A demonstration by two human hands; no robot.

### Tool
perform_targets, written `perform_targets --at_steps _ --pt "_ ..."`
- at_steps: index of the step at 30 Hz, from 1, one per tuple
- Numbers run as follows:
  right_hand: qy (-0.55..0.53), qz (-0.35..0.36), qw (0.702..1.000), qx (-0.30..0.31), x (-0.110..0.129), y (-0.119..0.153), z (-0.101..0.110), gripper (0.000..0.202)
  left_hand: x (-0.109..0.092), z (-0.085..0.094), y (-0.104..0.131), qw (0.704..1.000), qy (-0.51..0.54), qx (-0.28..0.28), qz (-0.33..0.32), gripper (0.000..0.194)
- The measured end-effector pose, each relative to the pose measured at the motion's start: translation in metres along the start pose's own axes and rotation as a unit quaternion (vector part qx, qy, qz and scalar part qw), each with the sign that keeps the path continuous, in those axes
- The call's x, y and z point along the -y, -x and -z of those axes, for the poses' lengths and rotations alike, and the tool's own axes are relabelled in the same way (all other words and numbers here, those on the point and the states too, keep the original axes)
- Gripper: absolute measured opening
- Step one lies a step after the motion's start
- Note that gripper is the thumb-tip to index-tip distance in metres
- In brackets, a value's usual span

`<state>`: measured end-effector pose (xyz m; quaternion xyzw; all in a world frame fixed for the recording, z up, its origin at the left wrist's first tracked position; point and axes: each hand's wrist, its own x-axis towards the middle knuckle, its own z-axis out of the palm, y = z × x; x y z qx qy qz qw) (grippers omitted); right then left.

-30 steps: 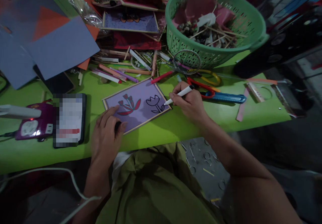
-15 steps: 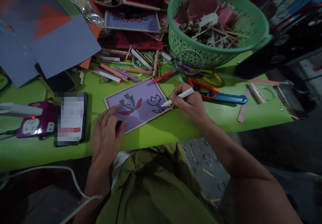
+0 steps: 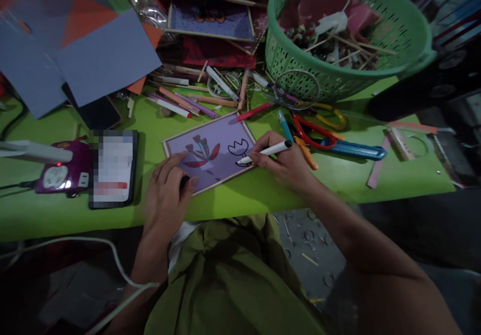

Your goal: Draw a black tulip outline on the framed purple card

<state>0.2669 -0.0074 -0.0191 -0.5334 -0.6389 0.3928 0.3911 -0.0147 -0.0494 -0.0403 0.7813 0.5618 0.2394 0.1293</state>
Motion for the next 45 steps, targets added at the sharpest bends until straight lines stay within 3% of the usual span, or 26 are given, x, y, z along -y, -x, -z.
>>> perform_targets --at_steps 22,37,45 --pt "0.015 -0.001 1.0 -0.003 -0.0029 0.0015 0.0006 0.039 -0.0013 -0.0014 0.0005 1.0 -0.004 -0.01 0.003 0.025" --pt "0.042 0.006 0.999 -0.021 -0.0062 0.0011 0.0059 0.043 0.0029 -0.0016 0.0006 1.0 -0.003 -0.009 -0.01 0.015" --pt "0.045 -0.014 0.999 -0.025 -0.0042 0.0009 0.0077 0.042 0.0037 -0.0048 0.0007 1.0 0.005 -0.025 -0.01 0.022"
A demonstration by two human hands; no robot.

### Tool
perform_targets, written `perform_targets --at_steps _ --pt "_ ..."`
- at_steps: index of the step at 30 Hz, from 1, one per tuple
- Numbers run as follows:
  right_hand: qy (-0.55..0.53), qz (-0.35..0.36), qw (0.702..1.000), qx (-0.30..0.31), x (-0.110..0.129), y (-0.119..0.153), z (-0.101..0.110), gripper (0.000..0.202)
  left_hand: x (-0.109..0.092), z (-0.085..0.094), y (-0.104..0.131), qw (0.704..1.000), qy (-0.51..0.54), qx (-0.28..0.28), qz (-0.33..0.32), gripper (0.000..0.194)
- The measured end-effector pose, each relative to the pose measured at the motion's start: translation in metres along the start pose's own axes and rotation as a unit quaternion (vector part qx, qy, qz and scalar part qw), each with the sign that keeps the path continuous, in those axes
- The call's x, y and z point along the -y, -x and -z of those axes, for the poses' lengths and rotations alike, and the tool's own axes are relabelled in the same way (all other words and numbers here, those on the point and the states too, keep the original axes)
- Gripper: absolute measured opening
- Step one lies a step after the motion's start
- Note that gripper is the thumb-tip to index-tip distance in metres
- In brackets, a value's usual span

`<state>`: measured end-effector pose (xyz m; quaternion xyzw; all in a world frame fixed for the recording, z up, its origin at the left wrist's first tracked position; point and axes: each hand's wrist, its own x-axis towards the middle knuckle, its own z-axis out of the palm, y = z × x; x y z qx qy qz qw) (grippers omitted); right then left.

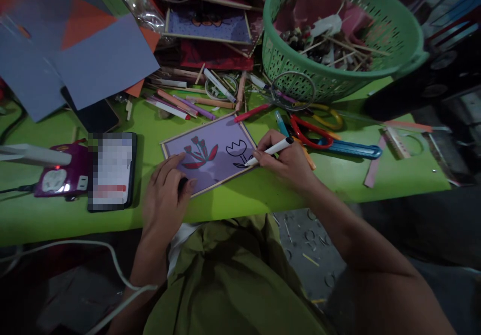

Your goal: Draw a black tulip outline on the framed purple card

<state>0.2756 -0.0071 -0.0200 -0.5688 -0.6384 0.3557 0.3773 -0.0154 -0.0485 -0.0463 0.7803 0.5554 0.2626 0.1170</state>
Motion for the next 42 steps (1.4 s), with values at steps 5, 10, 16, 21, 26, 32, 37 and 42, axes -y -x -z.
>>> perform_targets --at_steps 5,10,16,21,26,32,37,42 --pt "-0.011 -0.002 1.0 0.004 -0.001 0.0 -0.001 0.043 0.001 0.0 0.0 1.0 0.007 0.001 0.003 0.023" --pt "-0.012 0.012 1.0 0.001 -0.002 -0.001 -0.002 0.037 0.002 -0.001 0.001 1.0 -0.001 -0.008 -0.007 0.023" --pt "-0.017 0.018 1.0 0.003 -0.005 0.0 -0.002 0.032 0.001 -0.002 0.001 1.0 -0.011 -0.017 -0.007 0.025" --pt "-0.016 0.011 1.0 -0.003 -0.003 0.0 -0.001 0.036 0.002 -0.003 0.003 1.0 -0.011 -0.023 -0.007 0.025" --pt "-0.105 0.031 0.992 -0.055 -0.008 0.002 0.0 0.038 0.004 -0.003 0.003 0.999 0.003 -0.036 -0.016 0.023" --pt "-0.182 0.023 0.975 -0.127 -0.018 0.002 0.0 0.043 -0.001 0.009 0.01 0.99 0.057 -0.127 -0.025 0.022" --pt "-0.168 0.017 0.978 -0.125 -0.021 0.003 -0.001 0.035 -0.005 0.015 0.016 0.973 0.138 -0.183 -0.001 0.022" --pt "-0.193 0.014 0.975 -0.113 -0.013 0.003 -0.003 0.039 -0.011 0.021 0.01 0.963 0.196 -0.177 0.057 0.035"
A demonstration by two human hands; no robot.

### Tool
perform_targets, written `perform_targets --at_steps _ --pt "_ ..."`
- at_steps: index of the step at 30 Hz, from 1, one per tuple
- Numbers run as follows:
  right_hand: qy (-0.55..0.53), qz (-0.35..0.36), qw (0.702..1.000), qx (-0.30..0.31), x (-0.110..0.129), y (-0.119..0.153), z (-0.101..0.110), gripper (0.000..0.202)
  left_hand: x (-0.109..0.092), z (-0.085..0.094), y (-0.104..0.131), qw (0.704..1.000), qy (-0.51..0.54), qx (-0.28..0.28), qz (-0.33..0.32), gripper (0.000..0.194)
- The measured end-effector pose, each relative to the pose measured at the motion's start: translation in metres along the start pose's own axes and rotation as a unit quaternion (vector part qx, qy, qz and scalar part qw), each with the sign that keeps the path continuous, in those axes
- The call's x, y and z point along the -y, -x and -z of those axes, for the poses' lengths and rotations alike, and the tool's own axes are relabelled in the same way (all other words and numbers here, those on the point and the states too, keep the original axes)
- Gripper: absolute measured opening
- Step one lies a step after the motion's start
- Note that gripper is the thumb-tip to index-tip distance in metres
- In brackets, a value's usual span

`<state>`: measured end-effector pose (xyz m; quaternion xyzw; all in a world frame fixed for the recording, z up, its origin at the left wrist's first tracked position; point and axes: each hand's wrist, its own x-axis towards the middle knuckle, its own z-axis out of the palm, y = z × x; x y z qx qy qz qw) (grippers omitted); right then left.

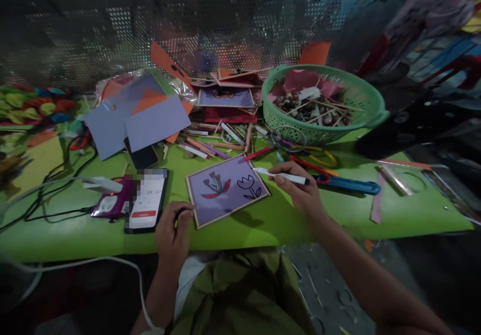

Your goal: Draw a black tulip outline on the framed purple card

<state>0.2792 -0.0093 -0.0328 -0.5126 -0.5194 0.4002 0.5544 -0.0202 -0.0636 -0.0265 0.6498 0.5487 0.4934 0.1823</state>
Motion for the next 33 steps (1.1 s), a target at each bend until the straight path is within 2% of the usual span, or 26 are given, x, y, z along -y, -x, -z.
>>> perform_targets --at_steps 6,13,16,19,22,24,28,33 --pt "-0.075 0.037 0.996 -0.034 0.027 -0.008 -0.006 0.04 -0.01 -0.006 -0.018 0.991 0.099 0.04 0.084 0.044" --pt "-0.122 0.109 0.985 -0.056 0.066 -0.02 -0.025 0.034 -0.002 -0.023 -0.035 0.952 0.264 0.028 0.153 0.043" --pt "-0.111 0.101 0.987 -0.063 0.063 -0.02 -0.039 0.04 0.001 -0.028 -0.04 0.946 0.277 0.045 0.163 0.033" --pt "-0.071 0.067 0.994 -0.053 0.05 -0.018 -0.049 0.048 0.003 -0.032 -0.04 0.939 0.297 0.04 0.17 0.026" --pt "-0.069 0.026 0.997 -0.025 0.042 -0.014 -0.052 0.052 0.004 -0.035 -0.038 0.933 0.316 0.022 0.172 0.03" --pt "-0.098 0.011 0.995 -0.002 0.04 -0.011 -0.051 0.05 0.004 -0.035 -0.036 0.928 0.322 0.03 0.183 0.034" --pt "-0.144 -0.003 0.989 0.031 0.041 -0.008 -0.051 0.043 0.002 -0.034 -0.035 0.916 0.334 0.061 0.215 0.042" --pt "-0.135 0.0 0.988 0.077 0.037 -0.002 -0.054 0.038 0.0 -0.032 -0.034 0.908 0.351 0.06 0.222 0.046"
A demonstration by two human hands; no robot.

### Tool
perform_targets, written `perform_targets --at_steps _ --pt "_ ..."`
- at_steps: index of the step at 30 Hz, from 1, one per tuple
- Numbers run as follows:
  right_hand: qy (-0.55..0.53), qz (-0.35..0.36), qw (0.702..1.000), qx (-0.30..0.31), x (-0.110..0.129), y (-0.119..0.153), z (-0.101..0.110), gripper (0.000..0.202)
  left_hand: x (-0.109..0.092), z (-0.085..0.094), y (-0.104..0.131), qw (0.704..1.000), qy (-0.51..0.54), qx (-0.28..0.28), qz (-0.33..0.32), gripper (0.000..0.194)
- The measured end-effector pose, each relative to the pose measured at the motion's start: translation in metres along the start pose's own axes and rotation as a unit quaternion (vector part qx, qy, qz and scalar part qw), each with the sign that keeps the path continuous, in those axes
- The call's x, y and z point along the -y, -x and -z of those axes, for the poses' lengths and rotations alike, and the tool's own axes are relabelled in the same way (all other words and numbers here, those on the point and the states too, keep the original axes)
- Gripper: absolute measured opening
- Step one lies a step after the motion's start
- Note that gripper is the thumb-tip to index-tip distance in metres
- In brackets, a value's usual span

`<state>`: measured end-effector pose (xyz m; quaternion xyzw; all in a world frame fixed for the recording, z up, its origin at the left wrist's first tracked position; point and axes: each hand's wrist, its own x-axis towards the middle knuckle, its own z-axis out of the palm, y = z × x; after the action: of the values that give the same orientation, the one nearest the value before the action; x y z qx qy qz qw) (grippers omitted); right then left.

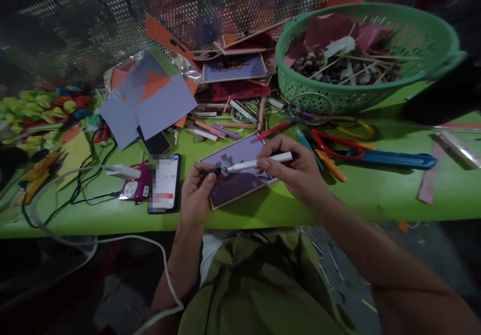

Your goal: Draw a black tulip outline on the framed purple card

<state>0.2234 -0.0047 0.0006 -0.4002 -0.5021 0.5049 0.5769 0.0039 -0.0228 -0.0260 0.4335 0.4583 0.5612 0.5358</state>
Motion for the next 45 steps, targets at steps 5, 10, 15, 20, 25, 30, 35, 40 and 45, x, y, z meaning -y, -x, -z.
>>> perform_targets --at_steps 5,10,15,20,25,30,35,40,45 --pt "0.023 -0.026 0.999 0.016 -0.005 0.004 0.002 0.038 -0.002 -0.001 0.001 1.0 -0.003 0.02 0.01 0.048" --pt "0.038 -0.027 0.998 0.042 -0.008 0.007 0.004 0.034 -0.002 -0.001 0.004 0.999 -0.023 0.04 0.012 0.046" --pt "0.052 -0.022 0.998 0.042 -0.007 0.008 0.005 0.033 -0.001 -0.002 0.006 0.998 -0.041 0.053 -0.006 0.044" --pt "0.114 -0.037 0.99 0.07 0.0 0.007 0.001 0.042 -0.001 -0.004 0.007 0.996 -0.057 0.057 -0.029 0.041" --pt "0.131 -0.053 0.984 0.113 0.003 0.006 -0.002 0.041 0.002 -0.006 0.011 0.994 -0.082 0.047 -0.056 0.04" --pt "0.094 -0.068 0.984 0.137 0.001 0.007 -0.005 0.041 0.004 -0.006 0.012 0.99 -0.095 0.054 -0.086 0.039" --pt "0.062 -0.085 0.985 0.139 0.002 0.008 -0.009 0.043 0.006 -0.004 0.014 0.987 -0.108 0.075 -0.088 0.041" --pt "0.059 -0.077 0.986 0.133 -0.003 0.009 -0.009 0.042 0.006 -0.003 0.015 0.987 -0.109 0.079 -0.084 0.041" --pt "0.064 -0.093 0.984 0.138 -0.004 0.007 -0.014 0.049 0.007 -0.006 0.014 0.988 -0.107 0.061 -0.092 0.044"
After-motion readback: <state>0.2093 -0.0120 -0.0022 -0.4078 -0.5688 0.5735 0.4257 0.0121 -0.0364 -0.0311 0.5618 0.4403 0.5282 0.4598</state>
